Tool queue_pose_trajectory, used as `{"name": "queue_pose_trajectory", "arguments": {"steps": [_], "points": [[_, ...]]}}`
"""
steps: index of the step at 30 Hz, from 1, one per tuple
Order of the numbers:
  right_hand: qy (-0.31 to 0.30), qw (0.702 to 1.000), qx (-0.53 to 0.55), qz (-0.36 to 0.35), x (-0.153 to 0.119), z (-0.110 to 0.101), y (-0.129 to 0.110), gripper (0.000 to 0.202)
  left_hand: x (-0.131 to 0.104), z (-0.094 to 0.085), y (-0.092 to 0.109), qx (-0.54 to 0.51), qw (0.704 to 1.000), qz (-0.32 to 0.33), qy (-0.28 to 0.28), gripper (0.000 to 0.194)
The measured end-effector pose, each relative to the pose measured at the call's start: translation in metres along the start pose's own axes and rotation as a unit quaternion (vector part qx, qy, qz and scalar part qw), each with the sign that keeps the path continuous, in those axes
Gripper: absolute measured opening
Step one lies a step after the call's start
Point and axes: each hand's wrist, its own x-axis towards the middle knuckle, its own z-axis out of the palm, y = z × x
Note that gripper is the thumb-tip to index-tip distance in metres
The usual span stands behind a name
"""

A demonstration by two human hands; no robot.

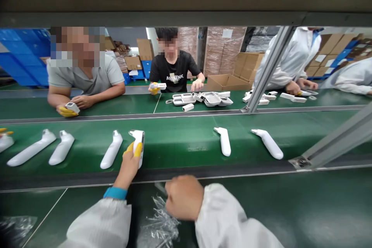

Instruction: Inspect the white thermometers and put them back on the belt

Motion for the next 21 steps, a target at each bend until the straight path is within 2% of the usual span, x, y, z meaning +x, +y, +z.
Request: {"name": "queue_pose_trajectory", "arguments": {"steps": [2,4,6,8,10,12,14,16,19,21], "points": [[-0.066,0.997,-0.02,-0.021,-0.005,0.02,-0.01,0.019,0.02,0.008,-0.004,0.054,0.998,-0.009,-0.003,0.057],[-0.083,0.996,-0.014,-0.029,-0.007,0.035,-0.013,0.022,0.029,0.017,-0.003,0.102,0.995,-0.016,0.004,0.054],[-0.092,0.994,0.018,-0.056,-0.006,0.04,-0.007,0.019,0.029,0.018,-0.002,0.133,0.991,-0.015,0.023,0.053],[-0.105,0.988,0.058,-0.096,-0.004,0.035,0.003,0.018,0.029,0.008,-0.003,0.149,0.987,-0.017,0.059,0.059],[-0.109,0.982,0.095,-0.12,-0.003,0.025,0.012,0.019,0.033,-0.012,-0.011,0.154,0.983,-0.039,0.097,0.067],[-0.097,0.979,0.137,-0.112,-0.001,0.014,0.016,0.018,0.039,-0.034,-0.021,0.142,0.982,-0.074,0.101,0.067],[-0.055,0.977,0.192,-0.077,0.002,0.005,0.015,0.017,0.041,-0.048,-0.028,0.104,0.987,-0.098,0.067,0.057],[0.026,0.962,0.269,-0.036,0.009,-0.001,0.01,0.015,0.032,-0.047,-0.027,0.037,0.995,-0.09,0.024,0.046],[0.152,0.9,0.408,0.004,0.021,-0.004,0.001,0.009,-0.006,-0.026,-0.009,-0.083,0.995,-0.045,-0.035,0.049],[0.183,0.851,0.492,0.016,0.028,-0.005,-0.003,0.008,-0.039,-0.009,0.008,-0.218,0.971,-0.039,-0.088,0.052]]}}
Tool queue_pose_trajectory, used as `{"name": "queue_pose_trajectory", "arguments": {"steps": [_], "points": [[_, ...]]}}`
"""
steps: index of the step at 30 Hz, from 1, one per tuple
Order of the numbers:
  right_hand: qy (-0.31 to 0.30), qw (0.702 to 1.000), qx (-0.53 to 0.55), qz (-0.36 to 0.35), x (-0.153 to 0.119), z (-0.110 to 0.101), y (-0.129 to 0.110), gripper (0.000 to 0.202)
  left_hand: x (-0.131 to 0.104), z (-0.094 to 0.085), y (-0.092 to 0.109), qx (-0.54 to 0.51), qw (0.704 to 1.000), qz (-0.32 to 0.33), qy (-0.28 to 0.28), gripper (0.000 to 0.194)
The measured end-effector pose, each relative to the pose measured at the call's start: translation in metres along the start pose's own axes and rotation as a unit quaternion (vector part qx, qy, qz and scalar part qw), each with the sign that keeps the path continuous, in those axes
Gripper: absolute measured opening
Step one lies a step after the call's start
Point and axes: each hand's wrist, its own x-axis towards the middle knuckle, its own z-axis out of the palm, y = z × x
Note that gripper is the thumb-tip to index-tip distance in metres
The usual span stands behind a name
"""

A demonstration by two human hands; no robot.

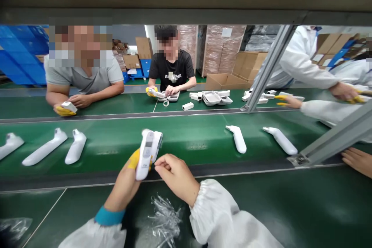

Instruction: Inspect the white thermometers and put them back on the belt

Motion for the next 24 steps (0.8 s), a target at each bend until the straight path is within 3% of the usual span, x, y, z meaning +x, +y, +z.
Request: {"name": "queue_pose_trajectory", "arguments": {"steps": [2,4,9,14,21,24], "points": [[0.016,0.997,0.067,0.022,0.003,0.002,-0.001,0.009,-0.026,0.022,0.006,-0.182,0.981,-0.027,-0.066,0.053],[0.023,0.992,0.111,0.048,0.004,0.001,-0.002,0.014,-0.043,0.033,0.012,-0.288,0.95,-0.057,-0.107,0.055],[0.011,0.986,0.153,0.067,0.003,-0.006,0.001,0.027,-0.051,0.034,0.011,-0.244,0.963,-0.058,-0.097,0.057],[-0.004,0.99,0.128,0.062,0.003,-0.01,0.001,0.025,-0.051,0.03,0.001,-0.187,0.979,-0.019,-0.084,0.051],[-0.042,0.991,0.113,0.057,-0.001,-0.016,-0.009,0.016,-0.052,0.028,0.001,-0.17,0.982,-0.019,-0.079,0.052],[-0.007,0.995,0.092,0.043,-0.002,-0.012,-0.008,0.026,-0.053,0.028,0.002,-0.161,0.984,-0.009,-0.081,0.052]]}}
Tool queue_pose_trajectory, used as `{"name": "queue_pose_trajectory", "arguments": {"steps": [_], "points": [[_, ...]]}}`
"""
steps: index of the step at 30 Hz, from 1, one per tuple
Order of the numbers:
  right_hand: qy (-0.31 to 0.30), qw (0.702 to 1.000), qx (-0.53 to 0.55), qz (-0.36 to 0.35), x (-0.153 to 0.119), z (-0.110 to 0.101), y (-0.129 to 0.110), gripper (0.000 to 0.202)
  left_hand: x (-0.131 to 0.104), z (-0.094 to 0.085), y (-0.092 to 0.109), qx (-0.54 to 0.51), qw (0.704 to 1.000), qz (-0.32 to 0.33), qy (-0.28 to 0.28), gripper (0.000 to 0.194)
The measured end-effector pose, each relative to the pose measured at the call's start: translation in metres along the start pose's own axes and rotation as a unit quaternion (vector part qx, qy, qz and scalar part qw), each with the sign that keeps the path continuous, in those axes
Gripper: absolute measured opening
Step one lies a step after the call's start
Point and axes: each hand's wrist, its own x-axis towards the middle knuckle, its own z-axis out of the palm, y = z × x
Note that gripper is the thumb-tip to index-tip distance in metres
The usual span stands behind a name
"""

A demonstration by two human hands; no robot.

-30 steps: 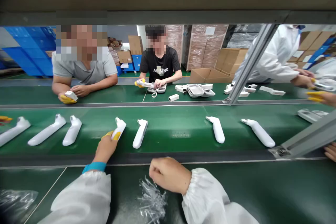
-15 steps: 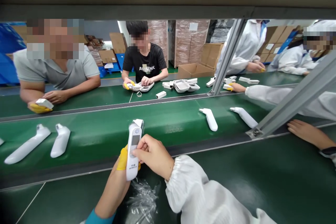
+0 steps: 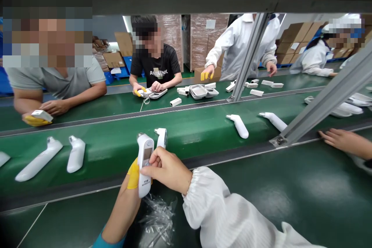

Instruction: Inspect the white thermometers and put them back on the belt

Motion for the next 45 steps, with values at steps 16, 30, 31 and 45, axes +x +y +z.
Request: {"name": "queue_pose_trajectory", "arguments": {"steps": [16,30,31,45], "points": [[0.04,0.926,-0.352,-0.13,-0.005,0.008,-0.007,0.009,-0.008,0.009,0.009,0.092,0.994,0.029,0.051,0.057],[-0.271,0.761,-0.589,-0.011,-0.034,0.025,0.036,0.027,0.125,-0.036,-0.002,0.439,0.883,-0.017,0.165,0.049],[-0.287,0.766,-0.576,-0.018,-0.033,0.023,0.037,0.025,0.127,-0.035,-0.002,0.451,0.875,-0.025,0.177,0.05],[-0.009,0.98,-0.189,-0.058,0.0,0.003,0.014,0.014,0.086,-0.066,0.021,0.252,0.963,-0.017,0.093,0.054]]}}
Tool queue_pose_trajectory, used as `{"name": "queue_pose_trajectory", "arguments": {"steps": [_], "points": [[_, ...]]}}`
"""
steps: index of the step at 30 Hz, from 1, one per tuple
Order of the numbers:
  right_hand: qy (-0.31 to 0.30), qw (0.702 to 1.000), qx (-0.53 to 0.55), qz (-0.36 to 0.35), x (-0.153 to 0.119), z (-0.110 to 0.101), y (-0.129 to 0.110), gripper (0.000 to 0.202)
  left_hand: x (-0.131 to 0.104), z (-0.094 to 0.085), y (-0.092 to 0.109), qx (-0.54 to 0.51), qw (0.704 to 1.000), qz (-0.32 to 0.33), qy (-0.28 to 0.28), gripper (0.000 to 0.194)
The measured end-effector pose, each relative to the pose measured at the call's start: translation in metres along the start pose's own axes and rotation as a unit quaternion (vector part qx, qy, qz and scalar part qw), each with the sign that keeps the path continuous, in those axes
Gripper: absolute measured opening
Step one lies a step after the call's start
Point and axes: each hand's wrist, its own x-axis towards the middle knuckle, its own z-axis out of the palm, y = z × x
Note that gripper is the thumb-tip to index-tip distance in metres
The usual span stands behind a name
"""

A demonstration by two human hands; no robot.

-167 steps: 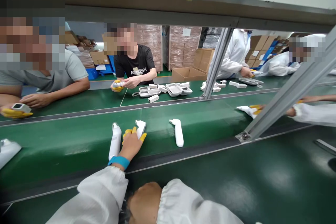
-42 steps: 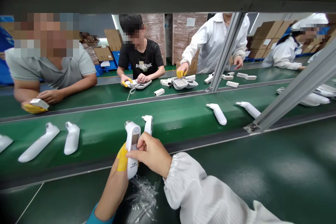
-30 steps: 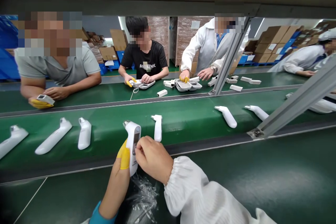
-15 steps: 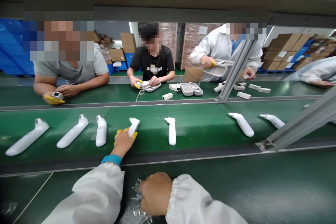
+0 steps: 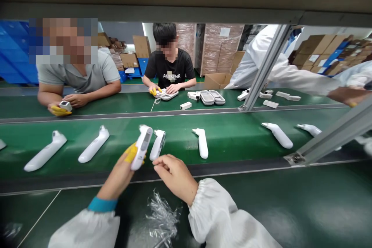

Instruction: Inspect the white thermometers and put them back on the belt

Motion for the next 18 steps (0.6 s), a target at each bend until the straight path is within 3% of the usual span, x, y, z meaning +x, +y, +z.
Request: {"name": "queue_pose_trajectory", "arguments": {"steps": [1,3,5,8,18], "points": [[0.024,0.999,0.035,-0.003,0.003,0.002,-0.001,0.014,-0.018,0.012,0.003,-0.059,0.998,0.013,-0.031,0.056],[0.048,0.994,0.097,0.002,0.008,0.004,-0.003,0.013,-0.052,0.033,0.009,-0.252,0.963,0.008,-0.097,0.055],[0.054,0.988,0.142,0.019,0.01,0.004,-0.006,0.008,-0.077,0.047,0.012,-0.357,0.925,-0.007,-0.132,0.053],[0.047,0.98,0.185,0.051,0.009,0.001,-0.008,0.014,-0.093,0.054,0.013,-0.353,0.924,-0.02,-0.142,0.053],[0.001,0.974,0.21,0.081,0.009,-0.008,-0.002,0.023,-0.096,0.05,0.0,-0.266,0.957,0.006,-0.117,0.051]]}}
